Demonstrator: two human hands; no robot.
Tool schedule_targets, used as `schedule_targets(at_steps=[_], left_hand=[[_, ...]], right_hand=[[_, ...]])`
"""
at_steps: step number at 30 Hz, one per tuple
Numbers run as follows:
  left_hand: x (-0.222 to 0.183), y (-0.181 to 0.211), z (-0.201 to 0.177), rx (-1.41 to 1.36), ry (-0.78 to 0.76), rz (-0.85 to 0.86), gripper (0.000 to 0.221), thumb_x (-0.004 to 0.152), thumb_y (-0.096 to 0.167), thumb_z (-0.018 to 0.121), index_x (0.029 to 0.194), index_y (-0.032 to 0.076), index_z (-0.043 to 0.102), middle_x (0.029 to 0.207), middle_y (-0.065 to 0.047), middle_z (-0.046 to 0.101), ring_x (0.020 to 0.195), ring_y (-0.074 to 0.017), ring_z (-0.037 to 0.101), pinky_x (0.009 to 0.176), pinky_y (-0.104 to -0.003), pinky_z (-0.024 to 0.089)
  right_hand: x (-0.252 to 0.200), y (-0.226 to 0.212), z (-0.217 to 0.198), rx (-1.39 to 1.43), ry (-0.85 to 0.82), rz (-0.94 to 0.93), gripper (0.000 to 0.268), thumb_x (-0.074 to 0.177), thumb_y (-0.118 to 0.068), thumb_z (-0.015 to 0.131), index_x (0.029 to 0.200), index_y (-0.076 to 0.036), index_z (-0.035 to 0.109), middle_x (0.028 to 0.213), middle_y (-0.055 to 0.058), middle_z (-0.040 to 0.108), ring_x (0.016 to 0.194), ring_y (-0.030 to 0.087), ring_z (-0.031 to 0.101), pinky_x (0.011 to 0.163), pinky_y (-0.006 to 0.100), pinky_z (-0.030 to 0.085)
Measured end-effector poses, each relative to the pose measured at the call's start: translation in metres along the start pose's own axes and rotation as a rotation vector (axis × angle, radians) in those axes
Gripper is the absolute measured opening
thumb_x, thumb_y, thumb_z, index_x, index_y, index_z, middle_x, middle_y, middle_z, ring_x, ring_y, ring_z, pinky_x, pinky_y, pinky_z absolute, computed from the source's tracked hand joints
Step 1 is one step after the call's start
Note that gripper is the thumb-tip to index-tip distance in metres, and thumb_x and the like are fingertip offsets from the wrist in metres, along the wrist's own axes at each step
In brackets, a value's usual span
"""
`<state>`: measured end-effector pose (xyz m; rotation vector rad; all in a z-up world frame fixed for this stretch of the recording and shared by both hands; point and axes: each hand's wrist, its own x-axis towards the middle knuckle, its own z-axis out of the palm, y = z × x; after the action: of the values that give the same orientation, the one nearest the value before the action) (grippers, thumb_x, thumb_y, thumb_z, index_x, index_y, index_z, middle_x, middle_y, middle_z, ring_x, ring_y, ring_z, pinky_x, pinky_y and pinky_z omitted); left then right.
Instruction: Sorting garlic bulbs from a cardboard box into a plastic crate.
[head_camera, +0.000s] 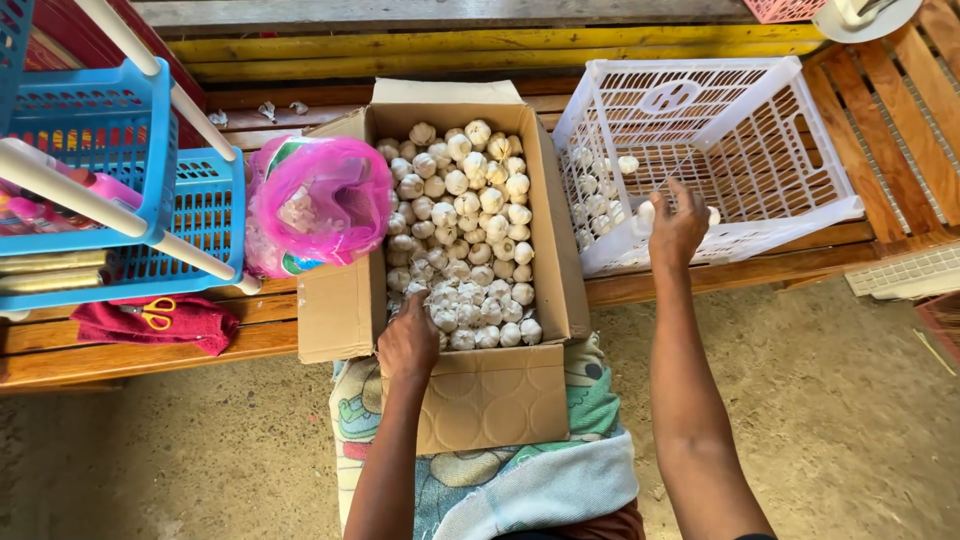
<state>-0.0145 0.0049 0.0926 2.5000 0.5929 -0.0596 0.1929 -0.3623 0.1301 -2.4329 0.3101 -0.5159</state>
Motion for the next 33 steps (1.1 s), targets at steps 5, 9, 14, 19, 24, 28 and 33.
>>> schedule_targets(at_steps=[5, 9, 14, 19, 24, 28, 33], left_hand=[[0.005, 0.001, 0.002, 0.033, -0.011, 0.003, 0.030, 0.104, 0.022, 0.050, 0.131, 0.025, 0.061, 0.126, -0.008, 0.071, 0.095, -0.0386, 0.072, 0.082, -0.051, 0.057], [0.003, -0.002, 0.006, 0.013, 0.046, 0.028, 0.029, 0.101, 0.020, 0.053, 0.126, 0.024, 0.065, 0.122, -0.007, 0.073, 0.095, -0.0377, 0.072, 0.081, -0.050, 0.058], [0.001, 0.000, 0.002, -0.009, 0.075, 0.035, 0.032, 0.099, 0.017, 0.052, 0.126, 0.025, 0.066, 0.123, -0.007, 0.073, 0.091, -0.0366, 0.074, 0.078, -0.049, 0.059], [0.002, 0.000, 0.002, -0.014, 0.073, 0.035, 0.029, 0.101, 0.019, 0.053, 0.127, 0.025, 0.065, 0.119, -0.008, 0.074, 0.090, -0.0370, 0.073, 0.076, -0.050, 0.059], [0.002, -0.006, 0.010, -0.008, 0.112, 0.090, 0.026, 0.102, 0.020, 0.054, 0.125, 0.023, 0.066, 0.116, -0.007, 0.074, 0.089, -0.0344, 0.074, 0.074, -0.048, 0.059], [0.003, -0.004, 0.018, -0.006, 0.146, 0.114, 0.027, 0.099, 0.017, 0.059, 0.123, 0.025, 0.067, 0.114, -0.007, 0.074, 0.087, -0.0344, 0.073, 0.073, -0.049, 0.059], [0.000, 0.017, 0.019, 0.075, -0.121, 0.230, 0.042, 0.102, 0.004, 0.053, 0.137, 0.024, 0.061, 0.123, -0.012, 0.069, 0.085, -0.0334, 0.073, 0.072, -0.046, 0.060]], right_hand=[[-0.046, -0.025, 0.030, 0.262, 0.174, -0.285, 0.026, 0.101, -0.017, 0.072, 0.125, -0.008, 0.067, 0.129, 0.013, 0.063, 0.117, 0.029, 0.055, 0.100, 0.045, 0.050], [-0.110, -0.061, 0.080, 0.391, -0.385, -0.372, 0.015, 0.101, -0.012, 0.066, 0.114, -0.010, 0.074, 0.113, 0.010, 0.077, 0.094, 0.018, 0.074, 0.076, 0.031, 0.064], [-0.145, -0.034, 0.148, 0.066, -0.652, -0.281, 0.019, 0.094, -0.007, 0.066, 0.112, -0.007, 0.072, 0.112, 0.016, 0.073, 0.094, 0.029, 0.072, 0.078, 0.041, 0.062], [-0.150, 0.062, 0.251, -0.427, -0.755, -0.293, 0.038, 0.086, 0.015, 0.060, 0.120, 0.002, 0.069, 0.124, 0.028, 0.068, 0.108, 0.039, 0.070, 0.091, 0.046, 0.060], [-0.156, 0.039, 0.246, -0.720, -0.960, -0.309, 0.044, 0.091, -0.004, 0.062, 0.135, -0.008, 0.056, 0.150, 0.030, 0.036, 0.111, 0.045, 0.063, 0.091, 0.053, 0.056], [-0.162, 0.052, 0.254, -0.768, -0.915, -0.355, 0.029, 0.101, -0.013, 0.057, 0.129, -0.009, 0.064, 0.151, 0.027, 0.043, 0.110, 0.042, 0.068, 0.092, 0.051, 0.058], [-0.161, 0.082, 0.272, -0.663, -0.862, -0.508, 0.027, 0.100, -0.009, 0.057, 0.124, -0.008, 0.067, 0.124, 0.019, 0.071, 0.110, 0.036, 0.073, 0.088, 0.050, 0.061]])
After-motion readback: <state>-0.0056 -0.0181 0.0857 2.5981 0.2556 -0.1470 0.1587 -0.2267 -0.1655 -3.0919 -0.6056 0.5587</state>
